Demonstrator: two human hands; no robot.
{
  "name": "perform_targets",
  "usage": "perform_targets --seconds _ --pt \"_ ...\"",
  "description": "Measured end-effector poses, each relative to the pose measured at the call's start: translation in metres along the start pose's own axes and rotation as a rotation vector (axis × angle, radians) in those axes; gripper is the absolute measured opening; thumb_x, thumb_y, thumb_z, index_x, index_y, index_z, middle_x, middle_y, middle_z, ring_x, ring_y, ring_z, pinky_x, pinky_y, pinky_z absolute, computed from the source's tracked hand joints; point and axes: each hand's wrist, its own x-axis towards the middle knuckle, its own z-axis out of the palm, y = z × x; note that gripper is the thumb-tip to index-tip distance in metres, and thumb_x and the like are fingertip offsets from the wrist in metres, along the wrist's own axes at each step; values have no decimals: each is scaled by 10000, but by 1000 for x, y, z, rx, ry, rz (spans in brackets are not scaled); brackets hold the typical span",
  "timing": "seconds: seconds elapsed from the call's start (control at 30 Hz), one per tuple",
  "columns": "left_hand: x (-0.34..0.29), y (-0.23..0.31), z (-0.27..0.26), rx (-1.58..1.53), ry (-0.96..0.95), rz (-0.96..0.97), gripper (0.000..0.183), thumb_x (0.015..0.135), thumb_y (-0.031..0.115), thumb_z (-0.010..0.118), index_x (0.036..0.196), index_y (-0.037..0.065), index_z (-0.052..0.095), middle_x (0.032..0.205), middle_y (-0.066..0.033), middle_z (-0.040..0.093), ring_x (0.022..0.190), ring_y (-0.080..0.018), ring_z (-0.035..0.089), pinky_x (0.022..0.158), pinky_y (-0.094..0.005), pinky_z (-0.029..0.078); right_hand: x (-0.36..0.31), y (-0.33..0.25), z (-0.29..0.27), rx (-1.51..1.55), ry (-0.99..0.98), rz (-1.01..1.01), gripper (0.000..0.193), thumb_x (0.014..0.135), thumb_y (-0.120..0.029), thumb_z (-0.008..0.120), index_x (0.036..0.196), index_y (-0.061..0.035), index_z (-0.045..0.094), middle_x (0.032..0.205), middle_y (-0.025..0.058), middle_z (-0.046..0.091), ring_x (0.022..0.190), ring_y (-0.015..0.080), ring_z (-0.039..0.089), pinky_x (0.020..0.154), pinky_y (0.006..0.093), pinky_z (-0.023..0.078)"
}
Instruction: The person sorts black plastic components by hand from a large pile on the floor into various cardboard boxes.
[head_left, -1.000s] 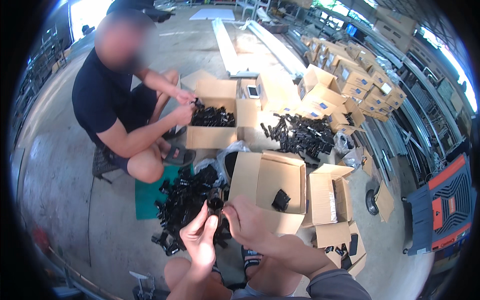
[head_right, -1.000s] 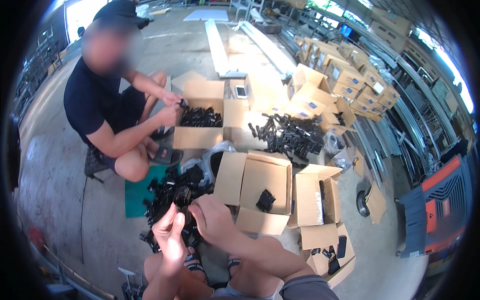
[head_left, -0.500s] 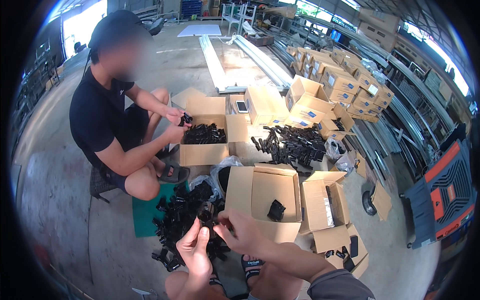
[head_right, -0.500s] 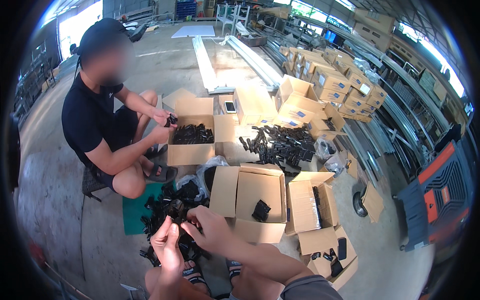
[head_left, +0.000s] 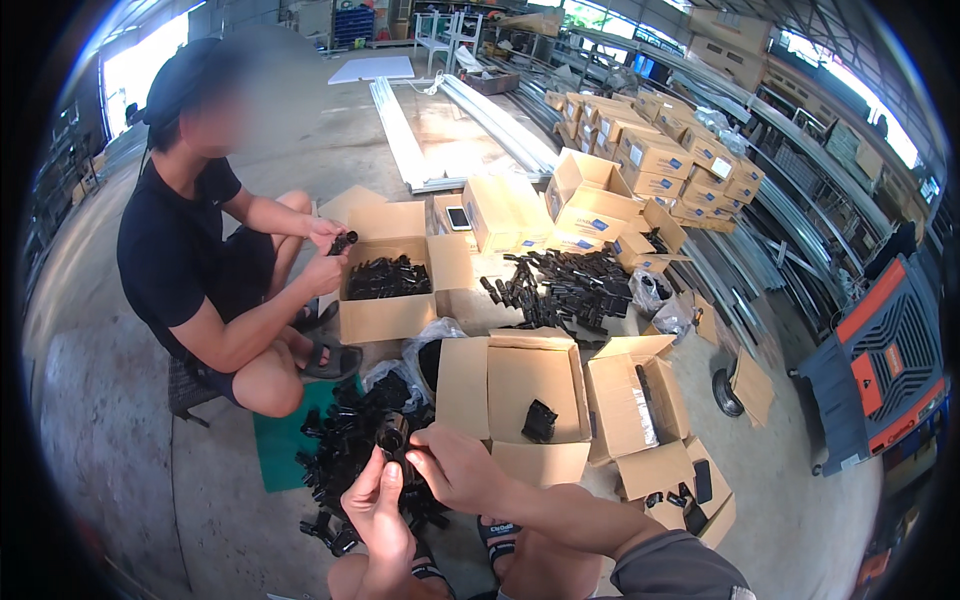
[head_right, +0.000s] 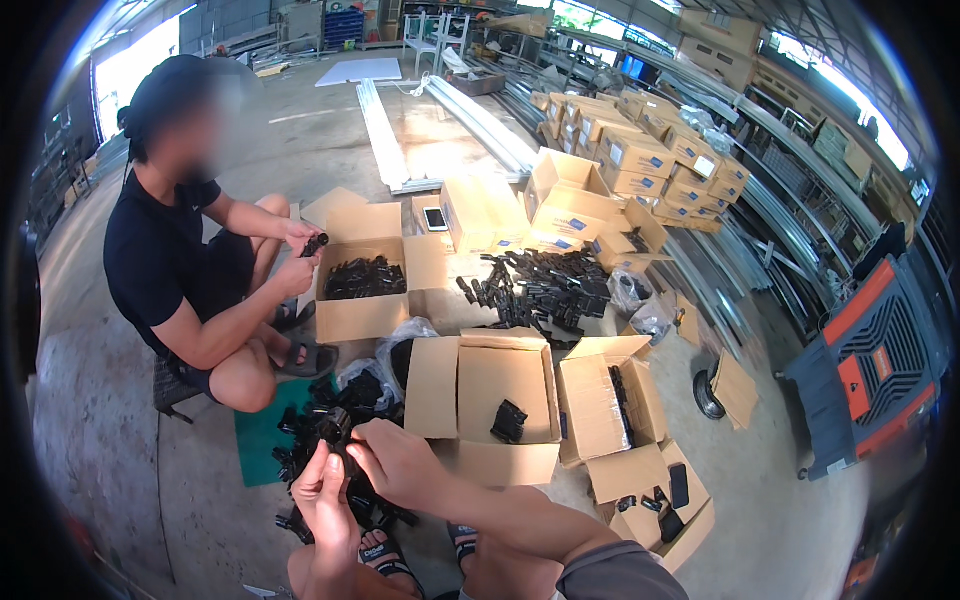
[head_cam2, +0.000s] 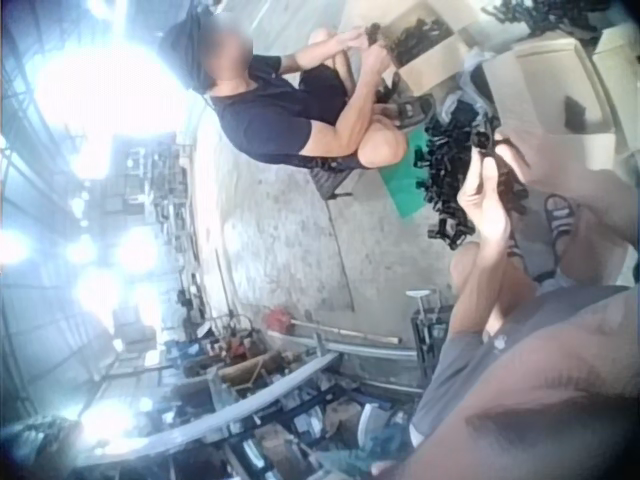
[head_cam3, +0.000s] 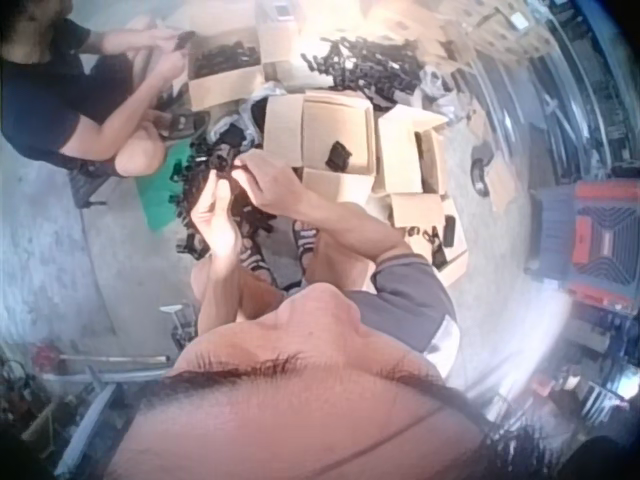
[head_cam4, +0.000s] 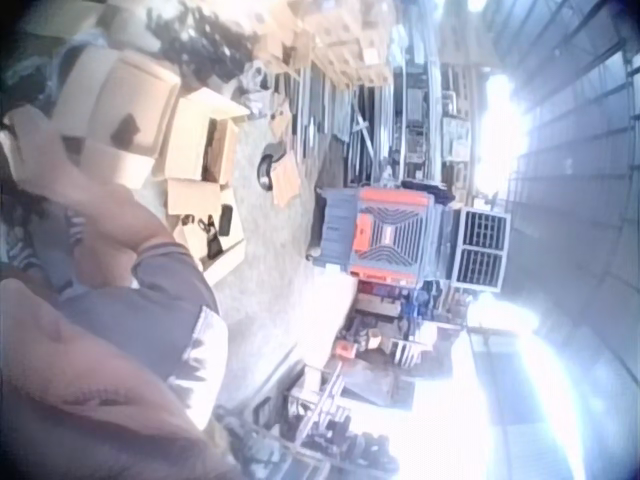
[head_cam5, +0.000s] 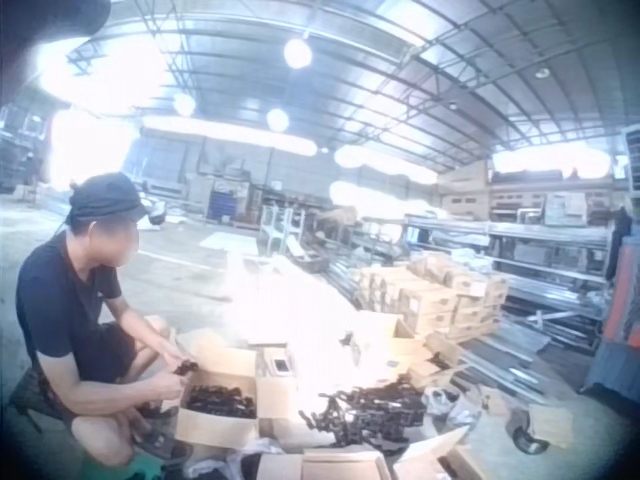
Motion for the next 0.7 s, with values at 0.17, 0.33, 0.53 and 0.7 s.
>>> perform_targets --seconds 0.17,0.33,0.53,0.7 --pt "-2 4 4 24 -34 23 389 916 -4 651 1291 -81 579 1189 -136 677 1031 -134 617 953 -264 462 -2 3 -5 -79 -109 35 173 918 -168 642 1014 -29 604 847 155 613 745 343 617 653 402 485" --pt "-1 2 10 7 -11 16 391 921 -2 644 1296 -85 572 1194 -134 674 1034 -134 618 955 -261 460 5 -13 -9 -37 7 53 166 901 -168 656 940 -24 583 807 133 565 704 331 578 615 405 460" --pt "-1 15 8 102 16 -45 420 930 14 645 1320 -101 540 1183 -111 660 1017 -127 604 932 -261 468 1 2 3 -170 -140 64 249 805 -163 756 963 -29 618 819 125 602 690 306 596 604 405 474" --pt "2 15 11 -56 3 -43 375 926 -1 662 1294 -31 598 1162 -99 686 989 -91 613 907 -234 490 3 -8 -4 84 -9 207 166 839 -103 724 955 -23 637 797 107 620 711 249 628 617 335 484"
